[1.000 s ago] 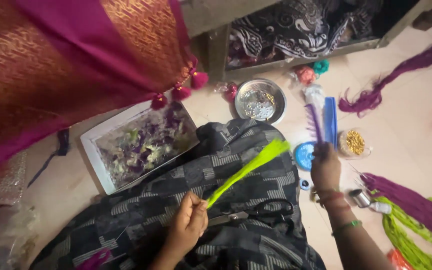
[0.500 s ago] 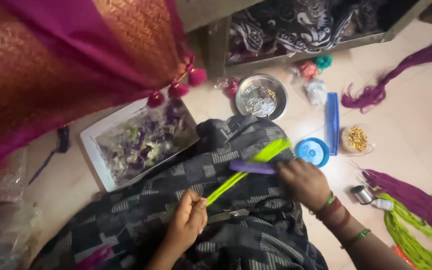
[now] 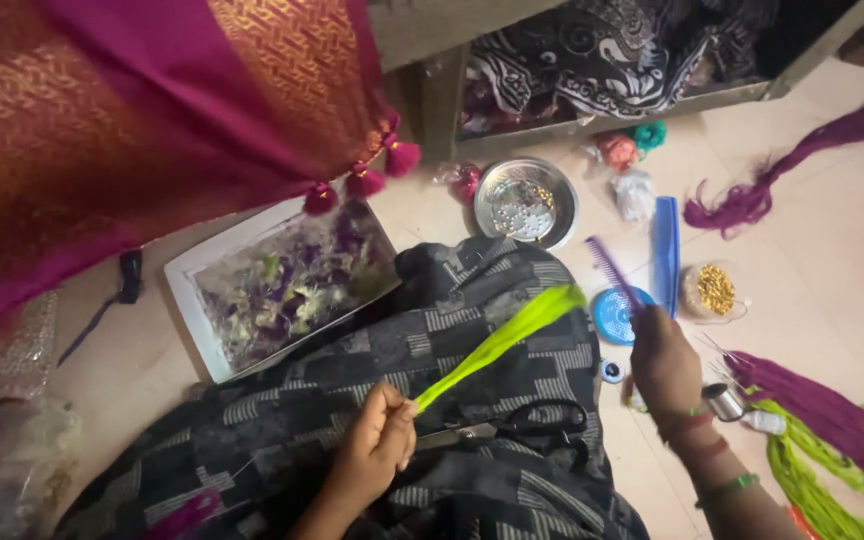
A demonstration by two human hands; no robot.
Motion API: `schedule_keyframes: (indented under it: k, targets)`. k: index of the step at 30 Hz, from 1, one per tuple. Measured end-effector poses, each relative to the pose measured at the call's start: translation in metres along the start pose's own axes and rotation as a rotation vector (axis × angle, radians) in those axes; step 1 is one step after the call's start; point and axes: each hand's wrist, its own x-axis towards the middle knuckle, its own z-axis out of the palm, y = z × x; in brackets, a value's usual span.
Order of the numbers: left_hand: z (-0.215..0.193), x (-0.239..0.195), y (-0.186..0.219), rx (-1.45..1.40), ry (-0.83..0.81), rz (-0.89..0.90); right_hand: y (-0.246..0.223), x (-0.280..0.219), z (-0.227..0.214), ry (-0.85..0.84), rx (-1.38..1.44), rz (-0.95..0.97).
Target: The person sits on the floor and attaches decorative tassels to the edge of a pink and gold fabric, tying each tassel on by hand. They use scissors to trim threads and a comb to fluff the tassel fibers, working on one tassel at a time along the fabric edge.
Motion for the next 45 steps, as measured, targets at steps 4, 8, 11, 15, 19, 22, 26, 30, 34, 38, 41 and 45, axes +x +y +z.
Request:
schedule_keyframes:
  k: [4, 8, 11, 15, 19, 22, 26, 30, 34, 38, 41, 45]
  targets:
    - [0.001, -0.001, -0.001, 0.009, -0.054, -0.004, -0.033, -0.014, -0.018, 0.072, 0.023, -0.428]
    - [-0.015, -0.009, -0.011, 0.007, -0.050, -0.029, 0.015, -0.011, -0.009, -0.004, -0.068, -0.223]
    - [-0.022, -0.012, -0.016, 0.010, -0.036, -0.033, 0.012, -0.015, -0.005, -0.156, -0.142, 0.278]
    - [-0.024, -0.017, -0.016, 0.066, -0.066, -0.026, -0.031, -0.031, -0.019, -0.019, -0.080, -0.255]
    - [-0.040, -0.024, -0.020, 0.010, 0.006, 0.024, 0.035, -0.029, 0.000, -0.070, 0.097, 0.046]
    - [-0.065, -0.030, -0.006, 0.038, 0.143, 0.026, 0.075, -0.023, 0.014, -0.121, -0.070, -0.127]
    - [-0.083, -0.043, 0.111, 0.086, 0.401, -0.004, 0.018, -0.006, -0.031, -0.223, 0.609, 0.521]
    - [-0.070, -0.065, 0.220, 0.734, 0.500, 0.618, -0.101, 0.021, -0.083, -0.432, 0.438, 0.061]
    - [-0.051, -0.067, 0.254, 0.925, 0.394, 0.840, -0.244, 0.016, -0.134, -0.156, 0.457, -0.423]
    - [-0.031, -0.077, 0.255, 0.949, 0.346, 0.884, -0.331, 0.016, -0.153, -0.193, 0.696, -0.529]
    - [-0.031, -0.086, 0.270, 0.991, 0.423, 0.925, -0.364, 0.024, -0.162, -0.233, 0.739, -0.736]
    - [-0.028, -0.074, 0.277, 0.836, 0.181, 0.668, -0.387, 0.035, -0.184, -0.091, 0.886, -0.882]
